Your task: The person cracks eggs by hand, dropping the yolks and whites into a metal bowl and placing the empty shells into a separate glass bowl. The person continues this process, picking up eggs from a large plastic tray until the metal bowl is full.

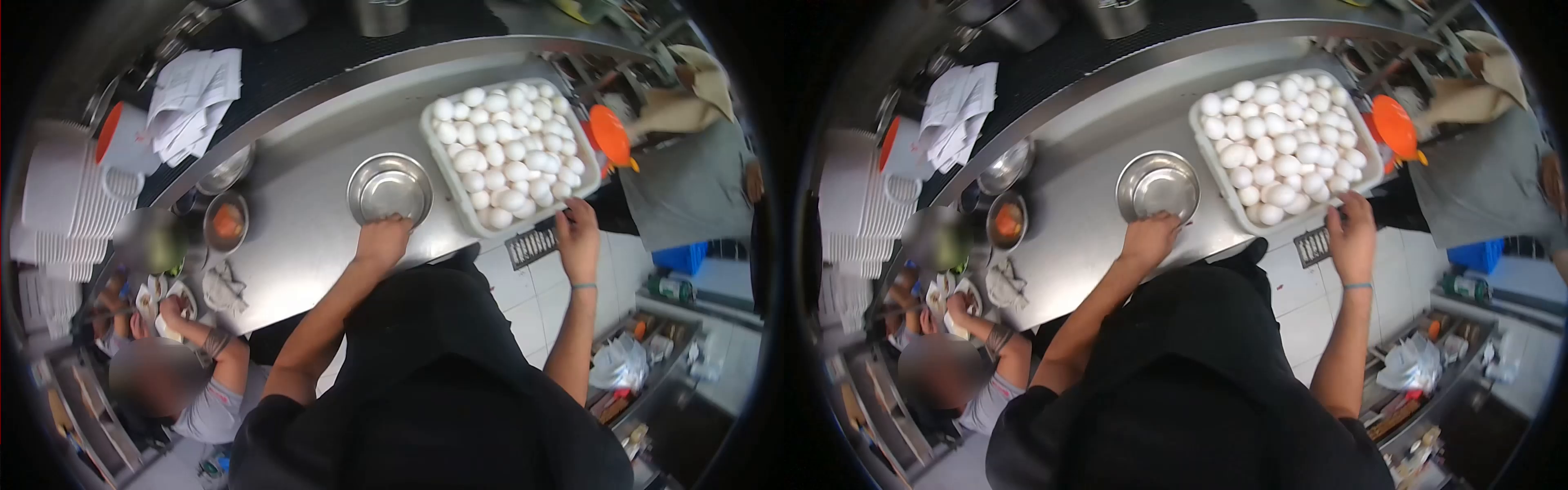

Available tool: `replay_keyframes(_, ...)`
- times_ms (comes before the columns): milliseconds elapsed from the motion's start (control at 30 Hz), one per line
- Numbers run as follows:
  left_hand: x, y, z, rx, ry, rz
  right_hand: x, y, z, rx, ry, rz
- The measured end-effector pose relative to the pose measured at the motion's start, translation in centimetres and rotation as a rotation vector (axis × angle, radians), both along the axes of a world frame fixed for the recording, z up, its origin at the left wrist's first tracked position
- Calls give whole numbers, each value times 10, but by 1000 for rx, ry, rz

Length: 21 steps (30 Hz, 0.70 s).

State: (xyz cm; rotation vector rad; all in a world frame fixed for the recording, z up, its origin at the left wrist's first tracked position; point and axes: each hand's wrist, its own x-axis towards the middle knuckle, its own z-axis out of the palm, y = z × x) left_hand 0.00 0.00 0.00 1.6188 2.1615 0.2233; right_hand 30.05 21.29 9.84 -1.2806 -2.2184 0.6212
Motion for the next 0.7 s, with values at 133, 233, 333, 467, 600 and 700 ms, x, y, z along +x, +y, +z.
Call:
replay_keyframes(133,6,-17,2,-12,-40,-123,-32,-25,9,13,-72,46)
replay_keyframes(233,6,-14,16,38,-135,-175,-49,-17,4,133,-121,79)
replay_keyframes(333,1,-9,44,58,-230,-179,-60,4,-1,246,-163,41)
replay_keyframes(467,2,26,90,118,-375,60,-73,39,-6,262,-301,103)
replay_keyframes(600,14,91,85,522,-264,129,-73,67,-15,166,-480,164)
replay_keyframes(700,22,131,66,388,-235,139,-61,97,-46,63,-447,183)
